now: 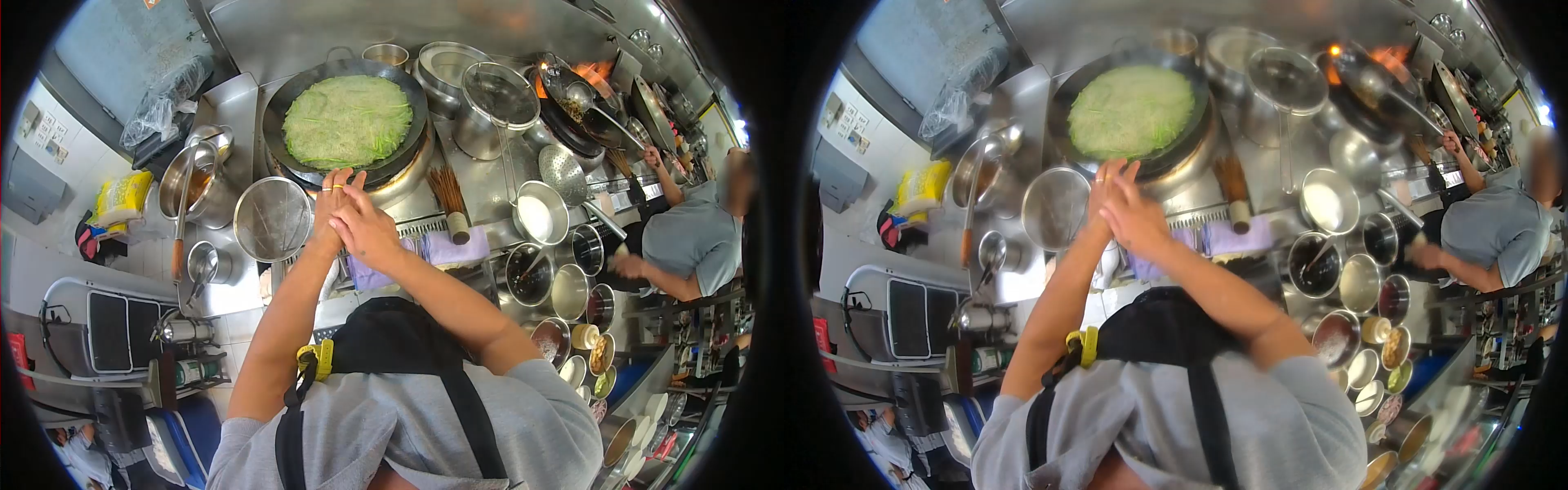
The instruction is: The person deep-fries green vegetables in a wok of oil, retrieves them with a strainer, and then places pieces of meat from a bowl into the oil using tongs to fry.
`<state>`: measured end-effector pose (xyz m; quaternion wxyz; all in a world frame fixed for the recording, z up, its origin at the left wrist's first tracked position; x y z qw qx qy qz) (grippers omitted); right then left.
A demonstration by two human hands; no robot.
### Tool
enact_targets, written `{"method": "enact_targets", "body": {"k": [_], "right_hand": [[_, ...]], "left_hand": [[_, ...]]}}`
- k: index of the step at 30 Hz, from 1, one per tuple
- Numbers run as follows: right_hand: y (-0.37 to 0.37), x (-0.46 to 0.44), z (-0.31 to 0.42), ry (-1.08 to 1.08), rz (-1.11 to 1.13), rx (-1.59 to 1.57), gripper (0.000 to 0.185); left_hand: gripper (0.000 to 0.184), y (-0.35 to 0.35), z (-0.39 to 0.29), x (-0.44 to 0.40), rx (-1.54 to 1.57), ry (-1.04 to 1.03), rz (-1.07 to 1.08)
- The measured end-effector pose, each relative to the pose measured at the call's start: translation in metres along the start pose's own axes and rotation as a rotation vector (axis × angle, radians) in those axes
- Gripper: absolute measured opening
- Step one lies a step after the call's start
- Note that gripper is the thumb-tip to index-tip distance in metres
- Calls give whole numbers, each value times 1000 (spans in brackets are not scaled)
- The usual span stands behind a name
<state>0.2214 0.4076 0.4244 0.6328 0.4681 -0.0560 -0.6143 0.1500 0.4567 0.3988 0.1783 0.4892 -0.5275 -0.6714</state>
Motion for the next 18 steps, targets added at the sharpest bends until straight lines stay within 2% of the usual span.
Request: {"method": "enact_targets", "body": {"k": [4, 7, 10, 13, 18], "right_hand": [[2, 0, -8, -89, 19, -83, 28], [3, -7, -13, -165, 71, -111, 40], [-3, -12, -21, -189, 104, -82, 62], [-2, -20, -24, -154, 179, -57, 71], [-1, -20, -19, -123, 196, -52, 60]], "left_hand": [[53, -5, 3, 1, 27, -36, -82], [55, 1, 1, -1, 82, -36, -70], [59, 21, -11, -5, 42, -44, 9], [60, 17, -7, -3, 49, -53, 4], [61, 1, -1, 2, 37, -116, -89]]}}
Point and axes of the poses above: each hand's wrist, its own x-axis away from the middle knuckle, its own y-axis out of the back of the hand, z = x × y, the point moved 7 cm from there along -x, towards the middle knuckle, and after that the axes turned 9 degrees about -y, right-handed, at the moved point
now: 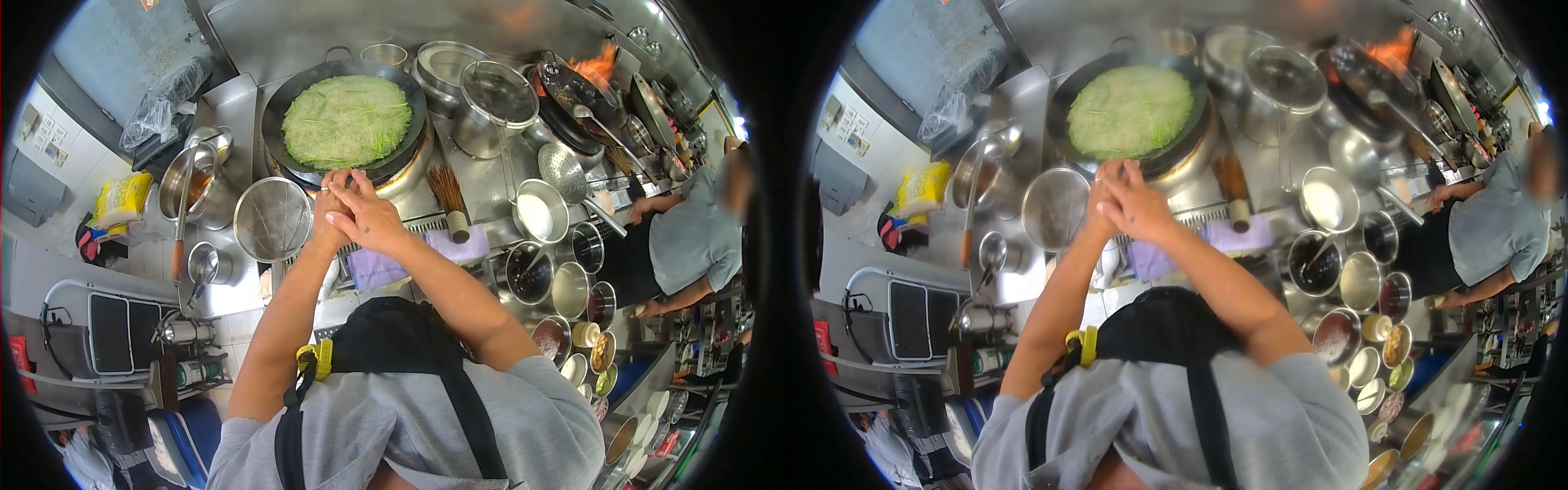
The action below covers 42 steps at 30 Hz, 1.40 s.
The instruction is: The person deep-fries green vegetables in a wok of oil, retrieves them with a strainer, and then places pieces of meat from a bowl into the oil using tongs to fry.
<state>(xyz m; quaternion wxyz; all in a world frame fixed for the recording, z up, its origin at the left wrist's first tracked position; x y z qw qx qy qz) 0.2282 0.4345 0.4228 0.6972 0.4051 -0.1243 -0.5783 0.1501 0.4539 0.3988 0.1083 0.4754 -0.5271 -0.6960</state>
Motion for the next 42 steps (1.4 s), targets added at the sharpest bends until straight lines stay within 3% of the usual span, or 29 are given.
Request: {"method": "enact_targets", "body": {"k": [13, 28, 37, 42], "right_hand": [[-2, 19, -4, -36, -166, -38, 46], [-3, 17, -3, -38, -135, -14, 58], [-10, 22, -15, -111, -107, -100, 72], [-9, 25, -15, -133, -87, -105, 73]], "left_hand": [[63, 7, -3, -3, 38, 90, 92], [62, 6, 0, -3, 73, 118, 84], [37, 9, 2, 0, 205, 249, 60], [38, 10, 0, -1, 172, 234, 71]]}}
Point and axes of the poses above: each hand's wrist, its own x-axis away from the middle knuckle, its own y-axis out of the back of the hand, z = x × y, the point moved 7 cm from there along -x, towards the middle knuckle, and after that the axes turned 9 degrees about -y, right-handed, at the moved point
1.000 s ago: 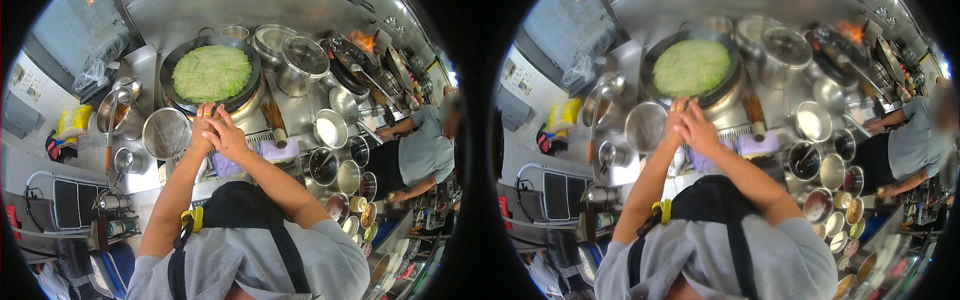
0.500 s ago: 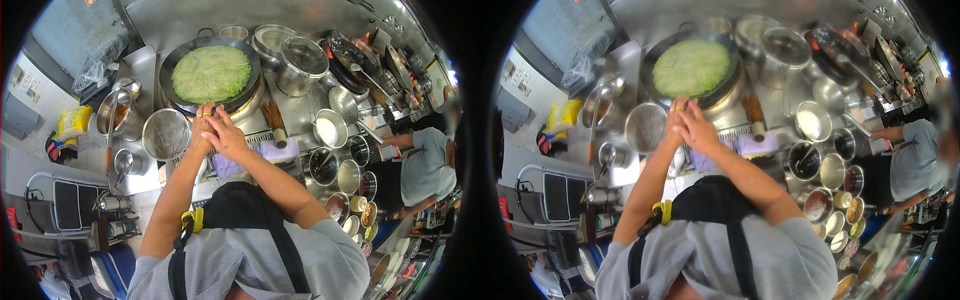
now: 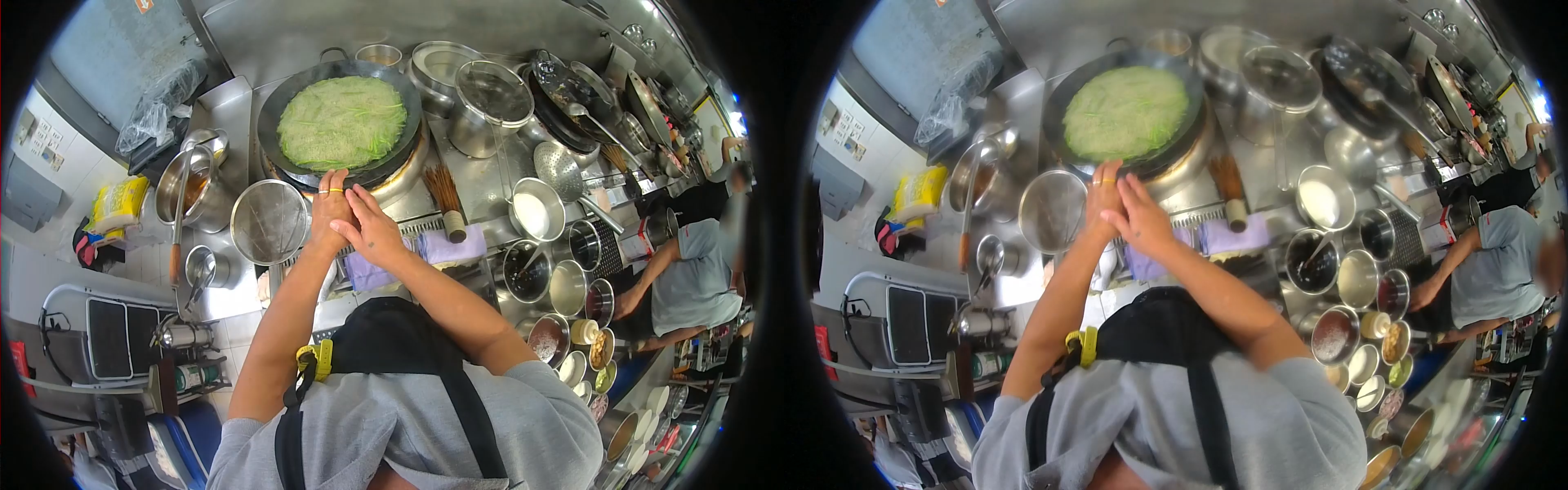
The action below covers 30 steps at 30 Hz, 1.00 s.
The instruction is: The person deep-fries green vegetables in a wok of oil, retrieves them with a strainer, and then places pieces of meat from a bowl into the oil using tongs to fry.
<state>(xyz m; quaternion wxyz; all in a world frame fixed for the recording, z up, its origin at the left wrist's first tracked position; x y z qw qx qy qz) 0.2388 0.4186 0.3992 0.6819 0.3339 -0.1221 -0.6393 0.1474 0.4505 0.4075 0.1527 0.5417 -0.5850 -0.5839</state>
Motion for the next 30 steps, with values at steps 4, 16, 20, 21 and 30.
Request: {"method": "enact_targets", "body": {"k": [4, 16, 20, 21, 30], "right_hand": [[0, 0, 1, 5, 4, -14, 72], [14, 29, -1, 66, -16, -255, 60], [18, 49, -23, 5, 92, -311, 45], [21, 54, -30, -59, 136, -325, 40], [16, 90, -47, -79, 185, -200, 17]], "left_hand": [[40, -2, 5, 1, 63, 62, -36], [37, 8, -6, 0, -75, -112, -1], [40, 12, -8, -1, -20, -108, -28], [39, 13, -9, -1, -15, -106, -35], [36, 13, -9, 3, 3, -128, -50]]}}
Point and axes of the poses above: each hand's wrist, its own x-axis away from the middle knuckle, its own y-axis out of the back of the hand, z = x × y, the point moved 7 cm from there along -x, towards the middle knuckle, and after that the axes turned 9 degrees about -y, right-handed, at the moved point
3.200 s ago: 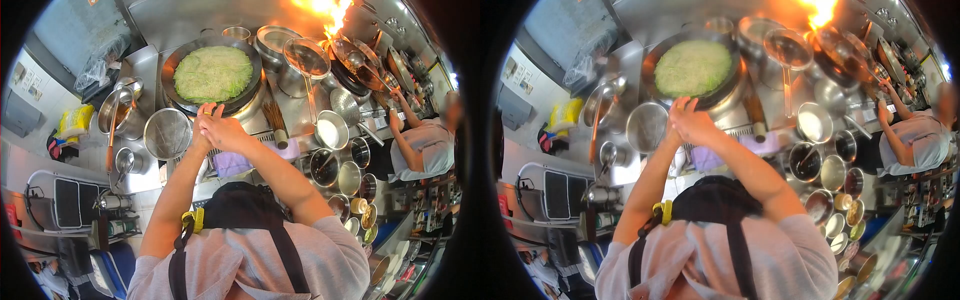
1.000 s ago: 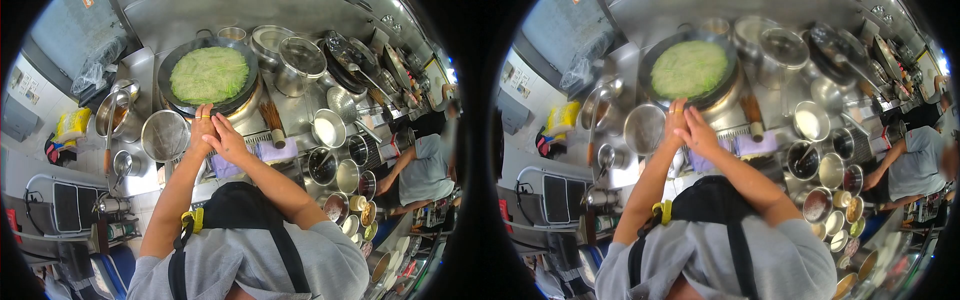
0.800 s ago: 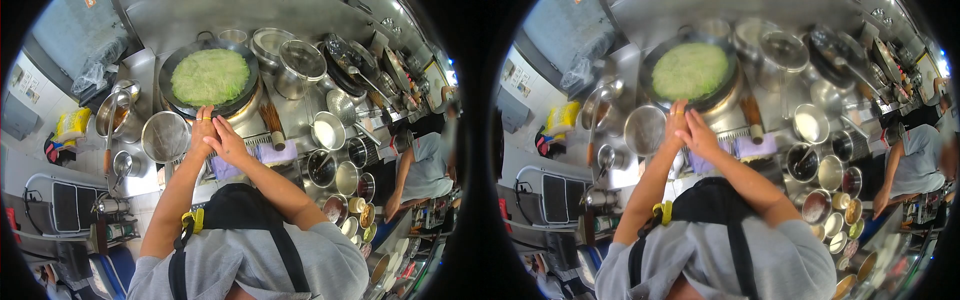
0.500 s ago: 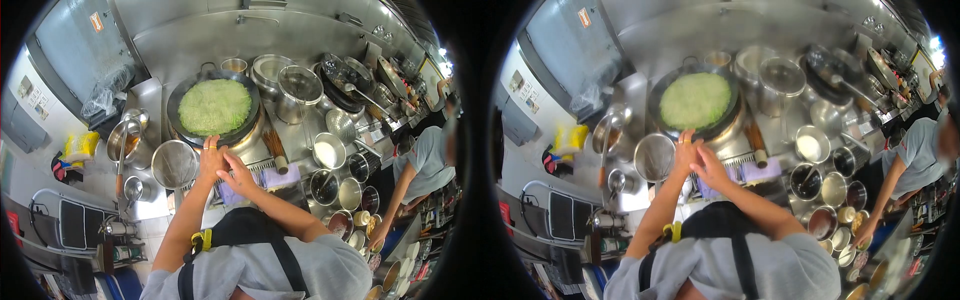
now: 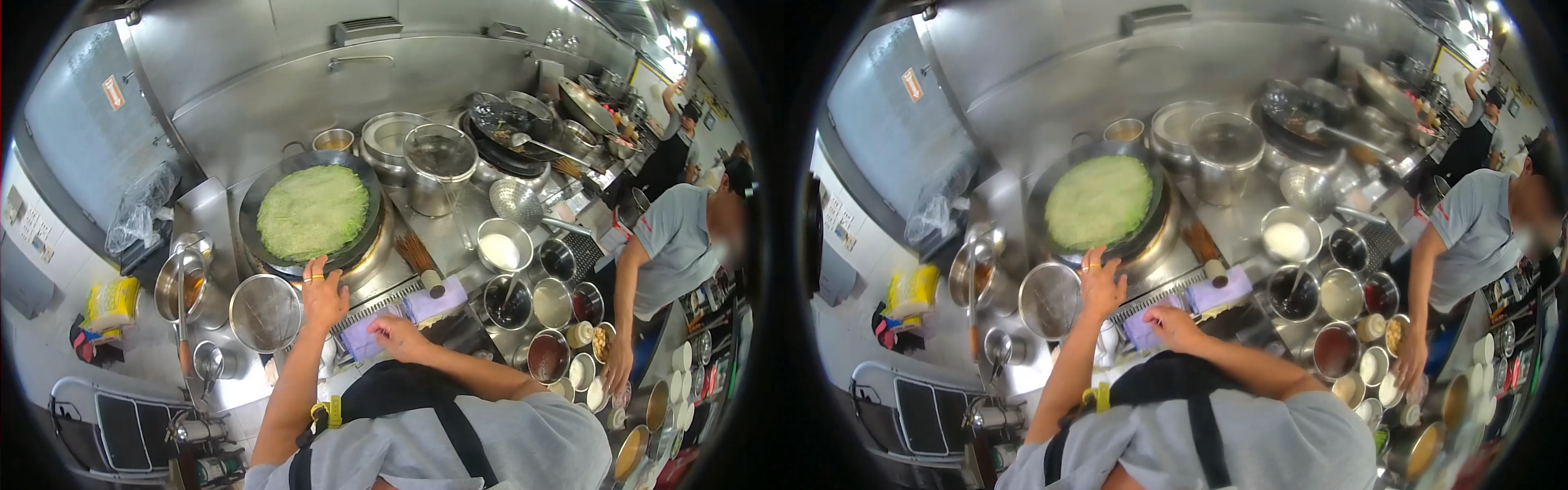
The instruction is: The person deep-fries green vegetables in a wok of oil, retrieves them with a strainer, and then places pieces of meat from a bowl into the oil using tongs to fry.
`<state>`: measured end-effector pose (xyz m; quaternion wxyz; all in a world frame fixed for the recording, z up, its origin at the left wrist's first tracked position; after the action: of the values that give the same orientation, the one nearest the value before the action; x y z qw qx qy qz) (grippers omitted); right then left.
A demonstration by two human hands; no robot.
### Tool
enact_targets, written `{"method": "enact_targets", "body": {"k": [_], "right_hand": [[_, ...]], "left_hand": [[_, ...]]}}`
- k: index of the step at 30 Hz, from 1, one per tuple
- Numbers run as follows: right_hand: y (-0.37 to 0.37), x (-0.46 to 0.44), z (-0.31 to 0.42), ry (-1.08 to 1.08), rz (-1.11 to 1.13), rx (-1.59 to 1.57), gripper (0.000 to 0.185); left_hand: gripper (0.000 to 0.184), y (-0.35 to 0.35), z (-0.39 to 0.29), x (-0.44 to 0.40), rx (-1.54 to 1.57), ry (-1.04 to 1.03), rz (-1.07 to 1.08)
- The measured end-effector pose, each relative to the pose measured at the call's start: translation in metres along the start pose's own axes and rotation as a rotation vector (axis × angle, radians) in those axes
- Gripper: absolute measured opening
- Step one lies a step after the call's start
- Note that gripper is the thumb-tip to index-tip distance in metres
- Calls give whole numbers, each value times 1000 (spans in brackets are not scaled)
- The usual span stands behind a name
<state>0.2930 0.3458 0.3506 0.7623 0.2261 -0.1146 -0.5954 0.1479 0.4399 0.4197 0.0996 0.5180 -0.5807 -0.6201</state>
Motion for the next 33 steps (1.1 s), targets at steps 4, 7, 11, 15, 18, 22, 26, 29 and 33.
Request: {"method": "enact_targets", "body": {"k": [4, 7, 11, 15, 18, 22, 26, 29, 33], "right_hand": [[-30, 15, 9, 15, 176, 32, 16], [-30, 22, 12, -5, 181, 122, 17], [-34, 35, 12, -43, 73, 97, 16], [-41, 44, 15, -170, 123, 117, 16], [-52, 57, 5, -207, 112, 121, 16], [-61, 59, 9, -201, 162, 120, 20], [-62, 57, 19, -194, 189, 84, 23], [-52, 61, 28, -137, 202, 120, 19], [-32, 77, 19, -22, 149, 148, 20]], "left_hand": [[36, -2, 4, 5, 26, -95, -64], [32, -3, 2, 5, 41, -176, -108], [34, 2, -1, 4, 74, -97, -26], [32, 2, 3, 4, 64, -105, -25], [30, 1, 6, 7, 66, -118, -66], [21, -9, 17, 9, 60, -150, -54], [25, -9, 28, 11, 31, -42, -68], [28, -9, 20, 11, 21, -42, -28], [25, -5, 2, 9, -13, -111, -120]]}}
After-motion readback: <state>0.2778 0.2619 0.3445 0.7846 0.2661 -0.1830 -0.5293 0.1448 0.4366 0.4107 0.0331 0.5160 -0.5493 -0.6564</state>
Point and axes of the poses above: each hand's wrist, its own x-axis away from the middle knuckle, its own y-axis out of the back of the hand, z = x × y, the point moved 7 cm from there along -x, towards the middle knuckle, and after that the axes turned 9 degrees about -y, right-handed, at the moved point
